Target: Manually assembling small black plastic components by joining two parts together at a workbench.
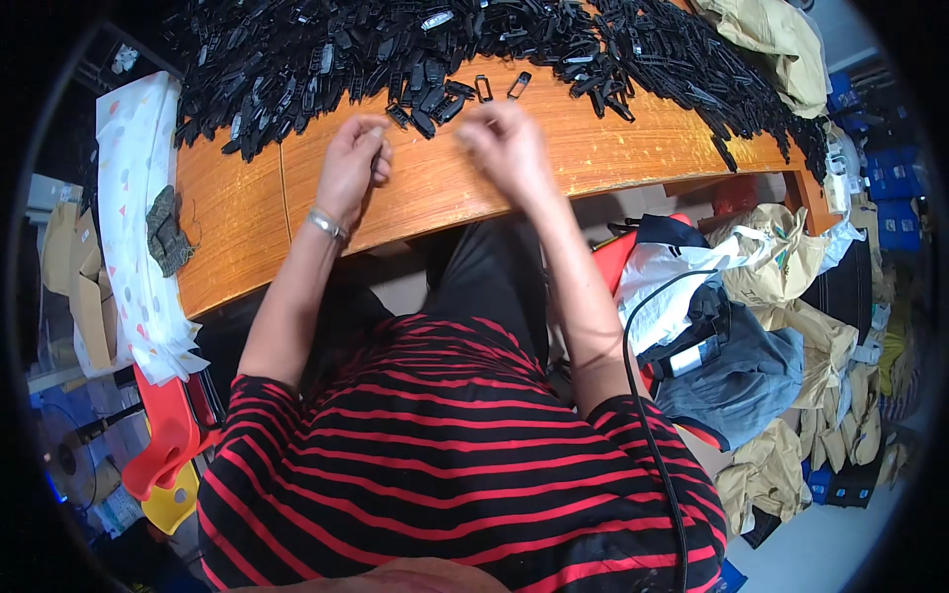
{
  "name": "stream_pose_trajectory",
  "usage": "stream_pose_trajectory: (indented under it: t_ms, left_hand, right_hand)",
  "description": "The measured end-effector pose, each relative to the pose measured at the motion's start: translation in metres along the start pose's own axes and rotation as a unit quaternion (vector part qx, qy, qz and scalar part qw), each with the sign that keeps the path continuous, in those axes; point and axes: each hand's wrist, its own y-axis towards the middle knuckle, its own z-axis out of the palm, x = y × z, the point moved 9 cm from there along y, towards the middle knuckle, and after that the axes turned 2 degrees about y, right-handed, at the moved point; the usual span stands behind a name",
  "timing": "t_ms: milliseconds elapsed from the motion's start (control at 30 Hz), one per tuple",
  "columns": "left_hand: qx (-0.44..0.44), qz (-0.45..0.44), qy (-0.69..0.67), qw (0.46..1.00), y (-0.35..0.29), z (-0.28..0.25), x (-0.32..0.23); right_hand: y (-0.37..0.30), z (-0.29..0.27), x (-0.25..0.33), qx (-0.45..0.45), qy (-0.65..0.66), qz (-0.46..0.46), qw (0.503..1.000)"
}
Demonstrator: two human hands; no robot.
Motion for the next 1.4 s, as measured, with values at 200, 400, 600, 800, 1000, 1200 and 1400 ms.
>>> stream_pose_trajectory:
  t_ms: [200, 400, 600, 800, 1000, 1200, 1400]
  left_hand:
    - [-0.081, 0.22, 0.474, 0.849, 0.028, 0.01, -0.051]
    - [-0.067, 0.136, 0.525, 0.838, 0.029, 0.015, -0.053]
    - [-0.074, 0.194, 0.485, 0.85, 0.023, 0.005, -0.048]
    - [-0.003, 0.179, 0.117, 0.977, 0.004, 0.0, -0.033]
    - [0.062, 0.045, -0.159, 0.984, -0.021, 0.016, -0.013]
    - [0.076, 0.051, -0.238, 0.967, -0.032, 0.025, -0.015]
    - [0.076, 0.073, -0.225, 0.969, -0.038, 0.031, -0.025]
  right_hand:
    - [0.053, -0.041, -0.029, -0.056, -0.333, -0.022, 0.941]
    - [0.063, -0.036, -0.038, -0.01, -0.379, -0.004, 0.925]
    - [0.034, -0.033, -0.015, -0.028, -0.284, -0.034, 0.958]
    - [0.0, 0.004, 0.024, 0.041, -0.094, 0.013, 0.995]
    - [-0.016, 0.03, 0.065, 0.059, 0.04, -0.005, 0.997]
    - [-0.025, 0.038, 0.075, 0.026, 0.048, -0.041, 0.998]
    - [-0.035, 0.033, 0.075, -0.023, -0.014, -0.085, 0.996]
